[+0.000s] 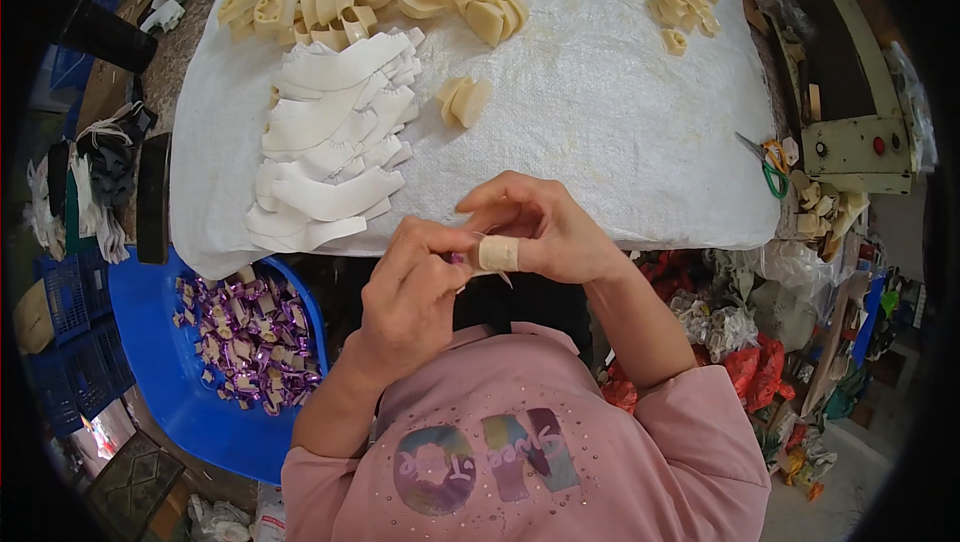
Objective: Manually assemble and align small shoe components by hand at a workstation.
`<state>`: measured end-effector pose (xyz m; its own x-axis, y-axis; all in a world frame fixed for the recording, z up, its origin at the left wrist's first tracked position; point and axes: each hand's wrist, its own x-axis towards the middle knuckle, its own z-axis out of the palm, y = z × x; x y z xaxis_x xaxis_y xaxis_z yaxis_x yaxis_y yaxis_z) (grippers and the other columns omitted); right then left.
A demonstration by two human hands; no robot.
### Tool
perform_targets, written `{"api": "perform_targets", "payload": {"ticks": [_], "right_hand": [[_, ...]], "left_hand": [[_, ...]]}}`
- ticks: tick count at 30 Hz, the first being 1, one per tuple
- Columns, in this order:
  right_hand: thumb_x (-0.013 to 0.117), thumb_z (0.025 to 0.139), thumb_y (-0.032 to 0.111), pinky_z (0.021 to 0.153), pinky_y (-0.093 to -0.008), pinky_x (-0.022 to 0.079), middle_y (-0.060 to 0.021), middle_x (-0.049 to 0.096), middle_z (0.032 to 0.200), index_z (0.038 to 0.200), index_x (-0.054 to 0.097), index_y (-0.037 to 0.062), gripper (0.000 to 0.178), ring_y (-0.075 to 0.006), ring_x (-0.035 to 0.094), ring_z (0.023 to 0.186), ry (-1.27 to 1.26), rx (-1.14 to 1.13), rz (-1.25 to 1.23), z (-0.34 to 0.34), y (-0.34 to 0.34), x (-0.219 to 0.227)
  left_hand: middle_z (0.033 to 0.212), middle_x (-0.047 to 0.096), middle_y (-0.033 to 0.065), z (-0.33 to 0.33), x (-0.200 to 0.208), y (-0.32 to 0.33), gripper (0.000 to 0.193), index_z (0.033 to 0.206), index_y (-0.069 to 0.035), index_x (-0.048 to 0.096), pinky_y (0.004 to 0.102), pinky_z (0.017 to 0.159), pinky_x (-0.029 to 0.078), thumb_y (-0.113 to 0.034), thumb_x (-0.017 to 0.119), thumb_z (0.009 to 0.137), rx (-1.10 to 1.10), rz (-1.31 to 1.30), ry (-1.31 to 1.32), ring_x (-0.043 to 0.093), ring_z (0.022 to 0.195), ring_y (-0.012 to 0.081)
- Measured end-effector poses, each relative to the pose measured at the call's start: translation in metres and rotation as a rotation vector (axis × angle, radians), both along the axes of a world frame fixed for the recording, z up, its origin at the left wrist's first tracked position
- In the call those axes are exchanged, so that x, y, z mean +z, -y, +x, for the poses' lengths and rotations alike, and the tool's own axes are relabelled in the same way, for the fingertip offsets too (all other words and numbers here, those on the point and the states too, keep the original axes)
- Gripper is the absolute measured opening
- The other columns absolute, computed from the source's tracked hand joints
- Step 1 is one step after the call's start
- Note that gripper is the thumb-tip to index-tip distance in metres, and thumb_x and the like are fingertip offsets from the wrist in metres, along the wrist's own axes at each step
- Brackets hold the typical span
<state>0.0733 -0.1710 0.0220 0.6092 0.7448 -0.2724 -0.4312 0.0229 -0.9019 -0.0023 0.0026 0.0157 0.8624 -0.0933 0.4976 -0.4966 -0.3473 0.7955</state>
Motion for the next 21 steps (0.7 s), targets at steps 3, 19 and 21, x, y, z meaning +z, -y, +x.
{"api": "perform_targets", "payload": {"ticks": [3,19,21], "right_hand": [[0.055,0.091,0.015,0.074,-0.0237,0.048,-0.0072,0.065,0.089,0.122,0.050,0.0003,0.034,-0.0110,0.060,0.082,0.216,-0.100,-0.091,-0.005,-0.006,-0.011],[0.056,0.078,0.004,0.083,-0.0345,0.036,-0.0084,0.051,0.094,0.091,0.053,0.0052,0.013,-0.0263,0.043,0.090,0.562,-0.350,0.000,-0.014,-0.019,-0.014],[0.058,0.076,0.003,0.082,-0.0339,0.036,-0.0087,0.051,0.094,0.090,0.054,0.0052,0.015,-0.0267,0.043,0.090,0.430,-0.288,0.080,-0.012,-0.017,-0.013]], "left_hand": [[0.096,0.060,0.0163,-0.001,-0.007,0.001,0.011,0.088,0.001,0.054,0.0249,0.070,0.047,0.005,0.062,0.081,0.013,-0.132,-0.084,0.059,0.078,0.0199],[0.100,0.062,0.0141,0.001,-0.003,0.015,0.011,0.092,0.006,0.058,0.0221,0.072,0.049,-0.001,0.063,0.085,0.105,-0.721,-0.462,0.058,0.084,0.0113],[0.100,0.062,0.0142,0.000,-0.003,0.015,0.012,0.093,0.006,0.058,0.0222,0.071,0.049,-0.002,0.063,0.085,0.089,-0.726,-0.473,0.058,0.085,0.0111]]}}
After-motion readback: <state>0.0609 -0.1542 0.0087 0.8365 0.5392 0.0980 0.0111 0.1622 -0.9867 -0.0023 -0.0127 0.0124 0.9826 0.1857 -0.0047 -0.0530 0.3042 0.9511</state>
